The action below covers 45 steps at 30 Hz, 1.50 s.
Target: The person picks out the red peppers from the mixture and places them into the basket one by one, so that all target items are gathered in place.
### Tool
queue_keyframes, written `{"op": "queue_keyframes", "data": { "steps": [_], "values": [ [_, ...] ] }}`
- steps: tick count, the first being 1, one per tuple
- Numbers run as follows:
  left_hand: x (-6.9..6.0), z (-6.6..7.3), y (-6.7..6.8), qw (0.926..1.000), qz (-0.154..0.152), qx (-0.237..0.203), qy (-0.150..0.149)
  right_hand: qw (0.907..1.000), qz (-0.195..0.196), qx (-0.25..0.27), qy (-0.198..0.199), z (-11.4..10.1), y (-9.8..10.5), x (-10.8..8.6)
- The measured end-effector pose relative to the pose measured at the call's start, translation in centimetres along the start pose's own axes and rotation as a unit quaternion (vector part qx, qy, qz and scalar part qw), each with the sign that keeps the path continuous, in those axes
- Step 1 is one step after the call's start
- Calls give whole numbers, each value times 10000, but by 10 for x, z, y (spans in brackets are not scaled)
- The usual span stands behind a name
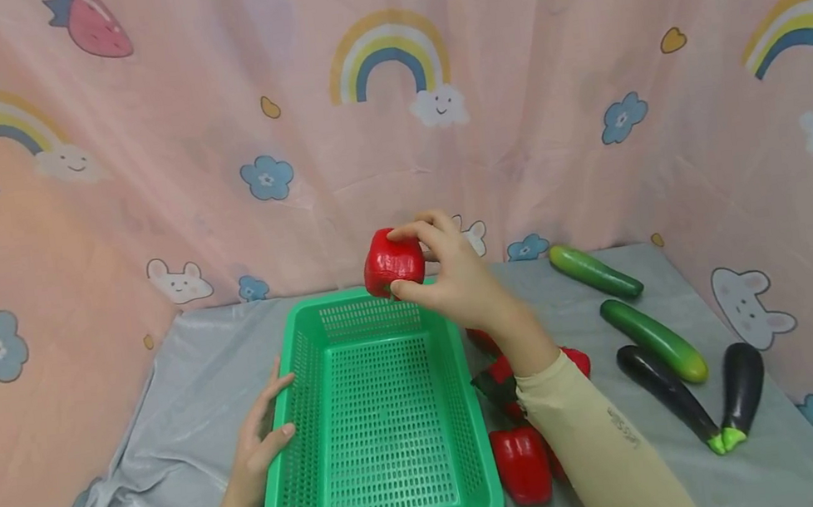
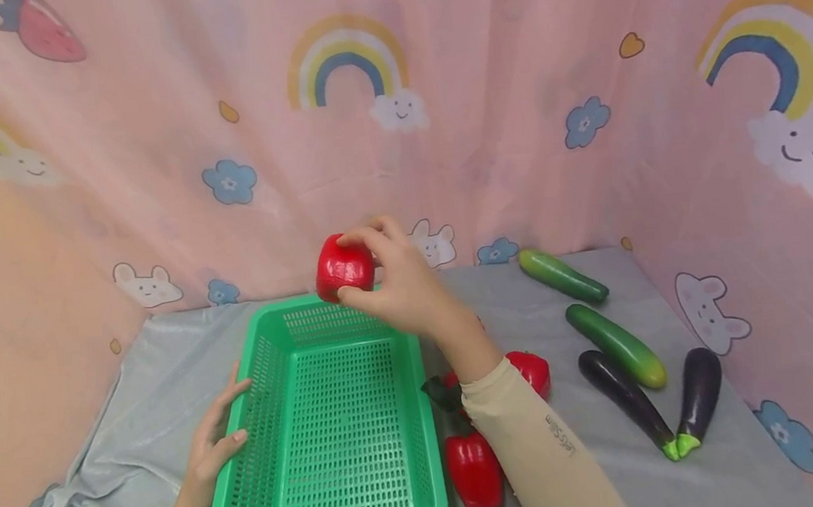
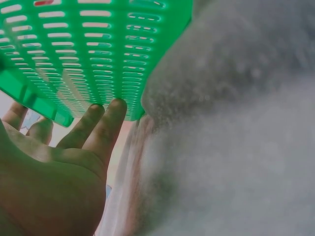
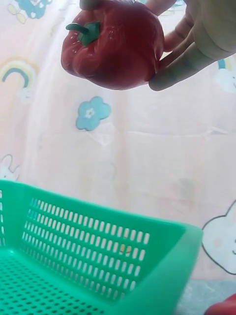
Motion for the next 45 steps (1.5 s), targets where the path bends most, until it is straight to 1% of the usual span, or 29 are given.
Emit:
{"op": "queue_keyframes", "data": {
  "steps": [7,14,22,27,33,35,39,45],
  "values": [
    [0,2,0,10000,-2,50,-47,9999,-5,-8,101,-8,-11,7],
    [1,1,0,9999,-102,27,82,9997,-53,87,237,-8,-21,12],
    [2,-3,1,9999,-117,49,28,9993,-312,129,171,-7,-38,13],
    [2,-4,1,9999,-151,-51,-35,9991,-361,154,142,-3,-49,15],
    [2,0,-1,9997,-168,-193,57,9988,-456,149,-42,1,-60,15],
    [2,1,-1,9996,-162,-211,29,9984,-525,150,-136,2,-64,14],
    [2,1,-1,9996,-175,-206,-52,9977,-621,158,-198,3,-75,14],
    [2,-2,-1,9996,-200,-182,-9,9963,-814,-49,-280,1,-88,14]
  ]
}}
Point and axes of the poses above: each hand's wrist, its own x-axis towards the middle knuckle, its own y-axis out of the back of the hand, z = x × y, the point moved 2 cm from there along x, towards the middle knuckle, and after that the axes turned 1 degree about -z, right-handed, at the moved point
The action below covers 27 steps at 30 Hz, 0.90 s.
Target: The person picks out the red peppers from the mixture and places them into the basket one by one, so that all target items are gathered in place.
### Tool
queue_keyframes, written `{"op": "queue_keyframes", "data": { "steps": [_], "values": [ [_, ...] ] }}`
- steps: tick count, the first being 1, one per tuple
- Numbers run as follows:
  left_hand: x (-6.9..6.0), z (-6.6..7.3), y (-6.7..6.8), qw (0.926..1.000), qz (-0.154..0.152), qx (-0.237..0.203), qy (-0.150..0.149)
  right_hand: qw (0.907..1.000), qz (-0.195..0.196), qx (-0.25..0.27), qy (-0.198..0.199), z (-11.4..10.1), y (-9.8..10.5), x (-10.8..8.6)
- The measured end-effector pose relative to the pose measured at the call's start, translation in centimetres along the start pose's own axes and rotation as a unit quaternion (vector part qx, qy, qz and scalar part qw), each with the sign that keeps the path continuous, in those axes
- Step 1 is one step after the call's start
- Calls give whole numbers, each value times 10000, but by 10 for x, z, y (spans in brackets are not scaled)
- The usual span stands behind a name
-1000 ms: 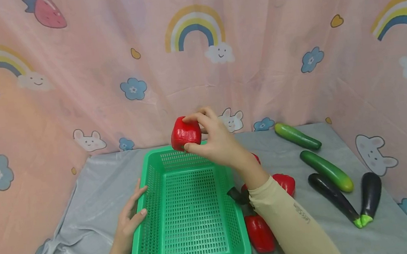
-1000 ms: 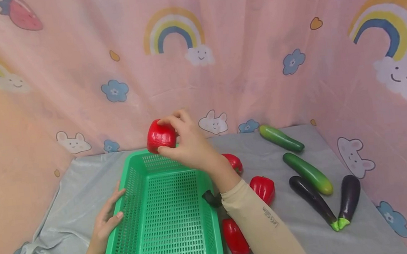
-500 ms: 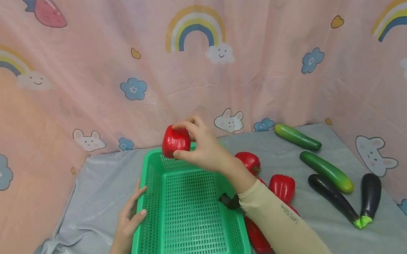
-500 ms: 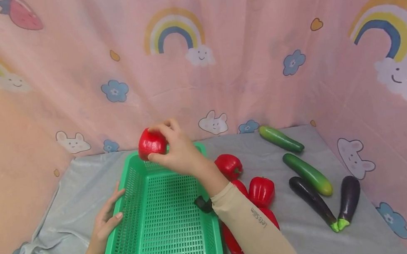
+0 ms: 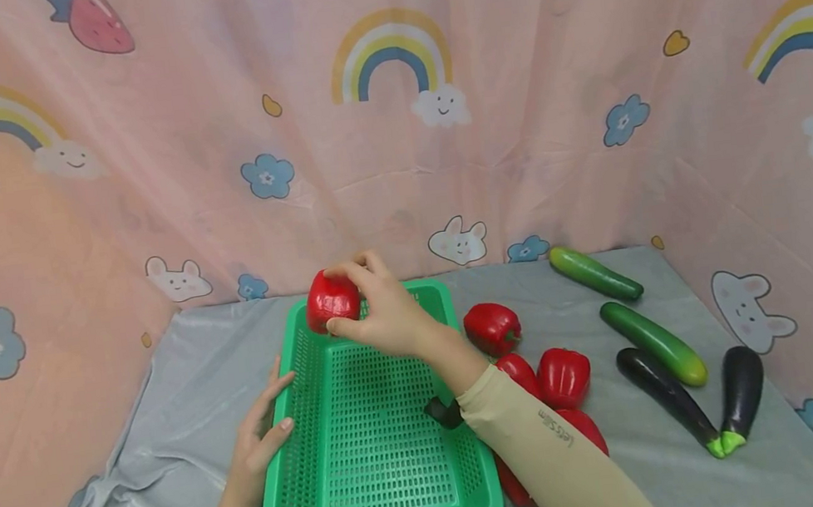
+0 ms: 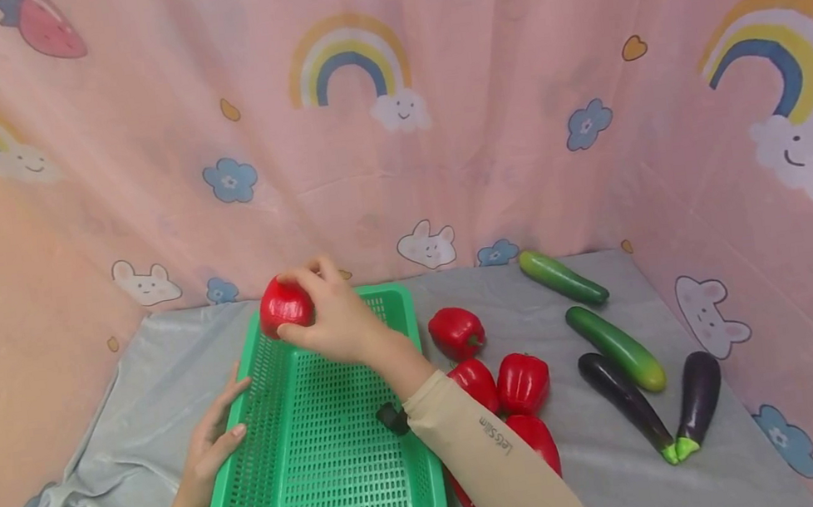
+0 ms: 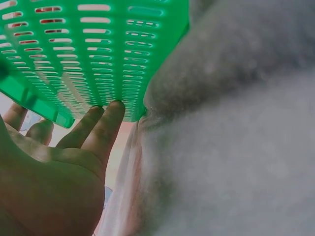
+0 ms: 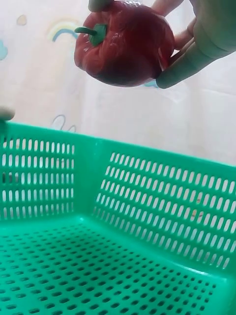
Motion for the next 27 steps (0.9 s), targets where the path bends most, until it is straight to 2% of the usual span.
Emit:
{"op": "queue_keyframes", "data": {
  "steps": [8,16,20,27],
  "values": [
    [1,-1,-1,10000,45,12,-64,9999,-76,-105,-61,5,-10,4],
    [0,1,-3,9997,108,142,-164,9993,-313,69,-167,15,-25,2],
    [0,1,-4,9998,89,78,-135,9991,-391,-6,-134,20,-31,2],
    [1,4,-4,9999,116,-1,-74,9982,-491,-168,-300,34,-38,2]
  ]
}}
Point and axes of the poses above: each hand's wrist, its own x-axis towards the middle knuckle, its own y-axis out of the back of the hand, z = x × y, the point moved 2 cm from there along x, towards the middle knuckle, and after that the axes turned 1 degree about -z, right-handed, at the moved point
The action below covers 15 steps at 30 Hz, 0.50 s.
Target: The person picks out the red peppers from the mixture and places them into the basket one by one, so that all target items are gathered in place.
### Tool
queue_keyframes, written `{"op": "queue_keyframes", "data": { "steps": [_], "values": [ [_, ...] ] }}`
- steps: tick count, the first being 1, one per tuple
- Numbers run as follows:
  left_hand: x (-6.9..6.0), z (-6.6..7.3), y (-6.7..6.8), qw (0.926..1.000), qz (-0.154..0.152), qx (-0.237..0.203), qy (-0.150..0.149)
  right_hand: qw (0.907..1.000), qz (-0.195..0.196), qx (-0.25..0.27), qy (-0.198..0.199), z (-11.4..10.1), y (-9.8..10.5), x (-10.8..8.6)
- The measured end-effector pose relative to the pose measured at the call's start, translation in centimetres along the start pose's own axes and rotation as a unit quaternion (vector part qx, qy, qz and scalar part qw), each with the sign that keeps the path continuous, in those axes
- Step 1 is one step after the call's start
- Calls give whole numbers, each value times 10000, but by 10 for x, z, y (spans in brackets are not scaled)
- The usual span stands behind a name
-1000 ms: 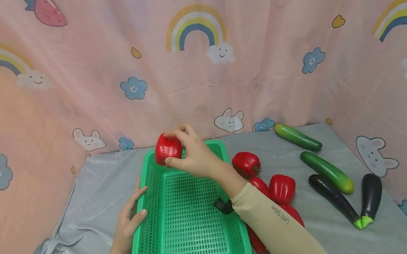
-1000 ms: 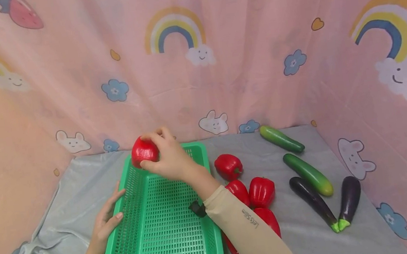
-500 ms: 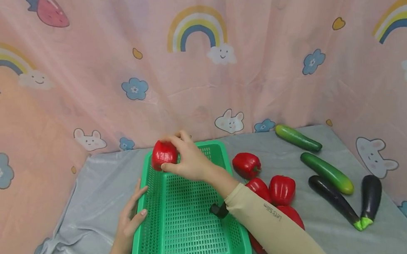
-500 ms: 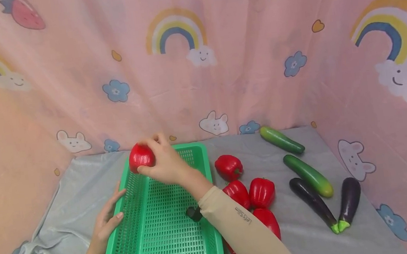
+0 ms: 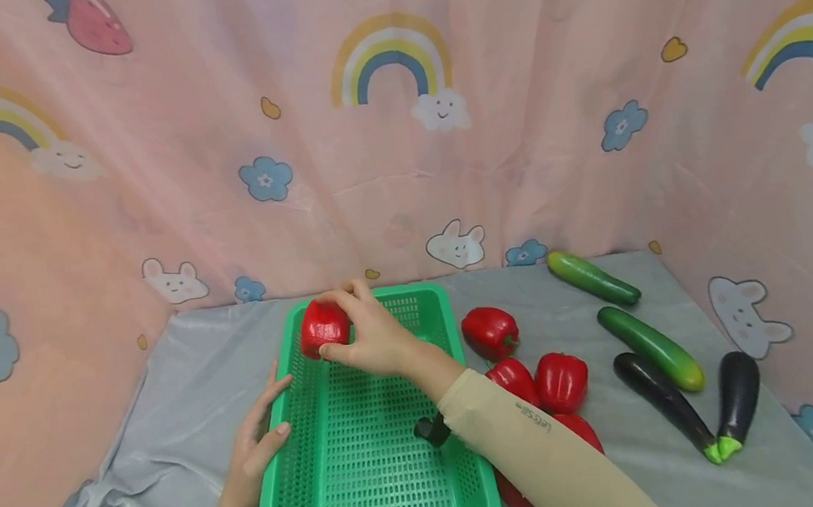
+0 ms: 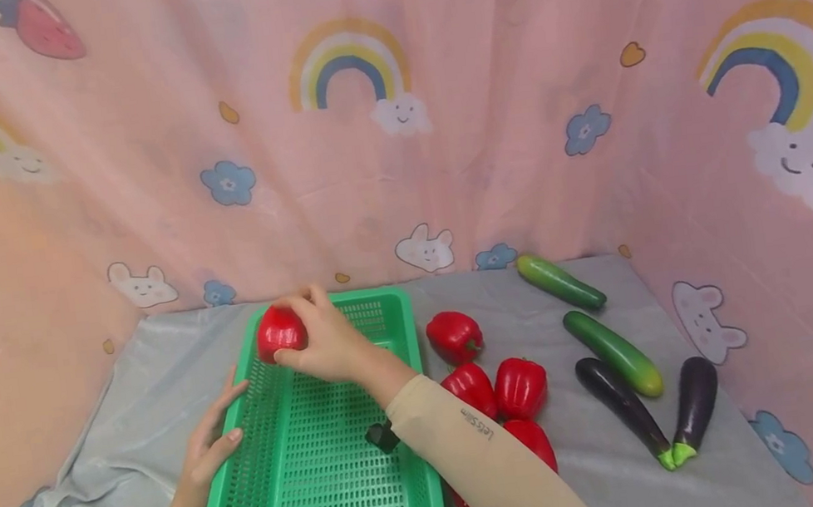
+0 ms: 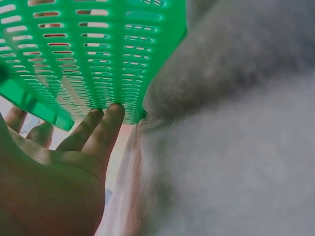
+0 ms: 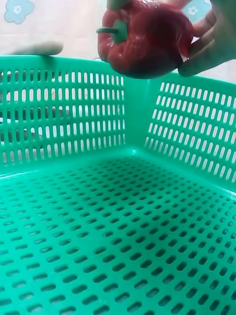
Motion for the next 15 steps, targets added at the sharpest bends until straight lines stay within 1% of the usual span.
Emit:
{"op": "queue_keyframes", "data": {
  "steps": [8,15],
  "values": [
    [0,-5,-1,9998,10,-165,-80,9996,-124,5,-260,10,-4,0],
    [0,-6,1,9999,43,2,-102,9987,-226,-157,-431,13,-6,3]
  ]
}}
Point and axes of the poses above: each hand's wrist, its own x-axis towards the middle knuckle, its own y-axis out of the back of the hand, z = x × y, the point moved 2 cm from there along x, towards the middle knuckle, and after that the axes turned 1 degree about -z, right-handed, at the moved point
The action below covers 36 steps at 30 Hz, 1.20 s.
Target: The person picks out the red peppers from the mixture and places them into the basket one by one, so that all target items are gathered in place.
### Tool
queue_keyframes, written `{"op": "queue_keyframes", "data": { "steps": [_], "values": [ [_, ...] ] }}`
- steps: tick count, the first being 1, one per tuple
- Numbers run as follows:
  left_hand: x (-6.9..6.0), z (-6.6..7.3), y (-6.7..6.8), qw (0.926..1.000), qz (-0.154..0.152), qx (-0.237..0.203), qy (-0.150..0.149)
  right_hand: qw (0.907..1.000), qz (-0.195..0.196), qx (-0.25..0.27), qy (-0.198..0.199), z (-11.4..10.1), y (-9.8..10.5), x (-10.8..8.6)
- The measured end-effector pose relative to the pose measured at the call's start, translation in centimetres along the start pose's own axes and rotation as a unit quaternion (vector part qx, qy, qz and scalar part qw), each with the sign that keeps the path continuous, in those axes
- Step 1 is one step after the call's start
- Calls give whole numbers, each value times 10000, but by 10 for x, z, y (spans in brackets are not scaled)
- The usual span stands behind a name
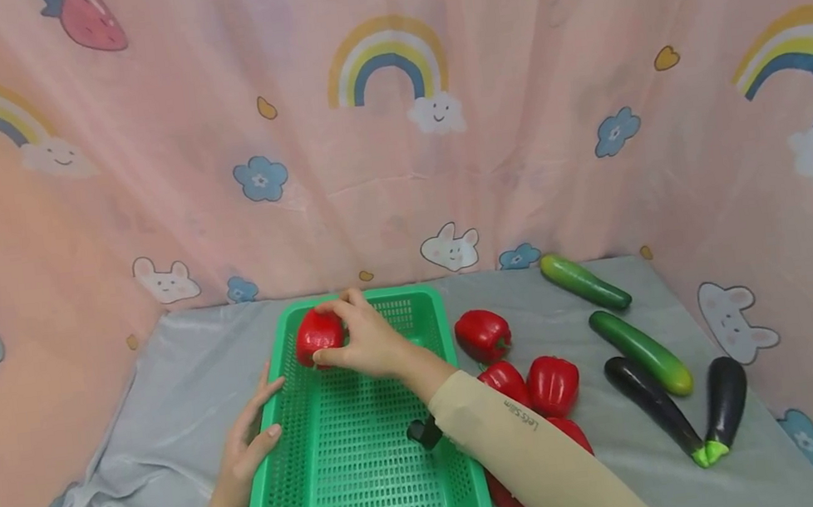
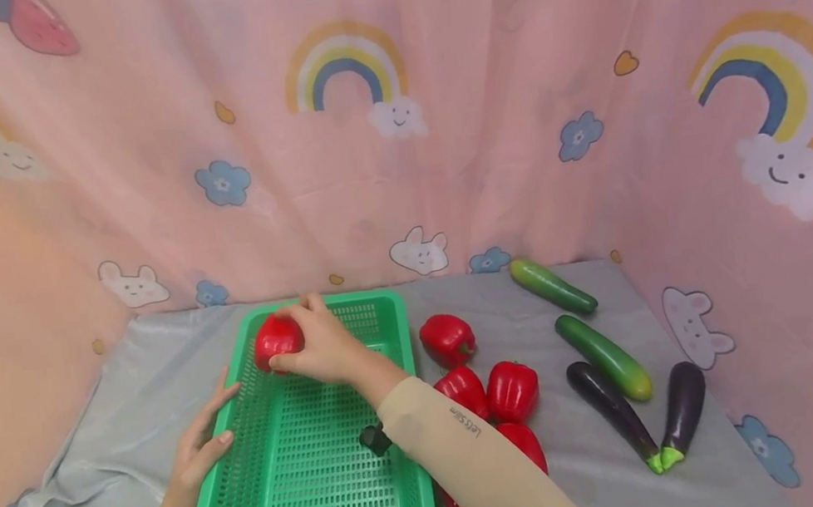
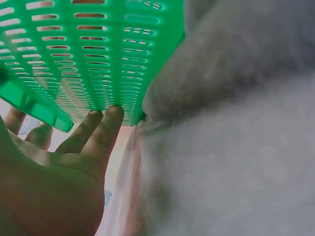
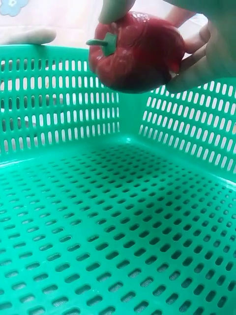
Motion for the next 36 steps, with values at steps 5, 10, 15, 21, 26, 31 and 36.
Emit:
{"op": "queue_keyframes", "data": {
  "steps": [5,10,15,21,26,31,36],
  "values": [
    [-1,1,1,9999,8,84,88,9995,-217,-207,-79,2,-5,0],
    [-2,0,-2,10000,42,45,58,9982,-430,-375,-186,9,-8,0],
    [0,0,-5,9998,25,-101,155,9974,-524,-429,-244,12,-9,0],
    [0,-1,-1,9998,-61,-207,-40,9954,-752,-530,-275,12,-15,2],
    [0,1,-1,9996,-98,-269,-13,9937,-890,-606,-314,14,-18,1],
    [0,2,-1,9993,-135,-337,-93,9922,-1014,-560,-453,15,-20,2],
    [0,1,-1,9993,-117,-348,-12,9920,-994,-523,-571,15,-21,2]
  ]
}}
Point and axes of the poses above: each hand's wrist, its own x-axis towards the middle knuckle, its own y-axis out of the back of the hand, z = x × y, the point moved 2 cm from there along x, towards the middle knuckle, and after that the axes turned 1 degree about -z, right-handed, at the moved point
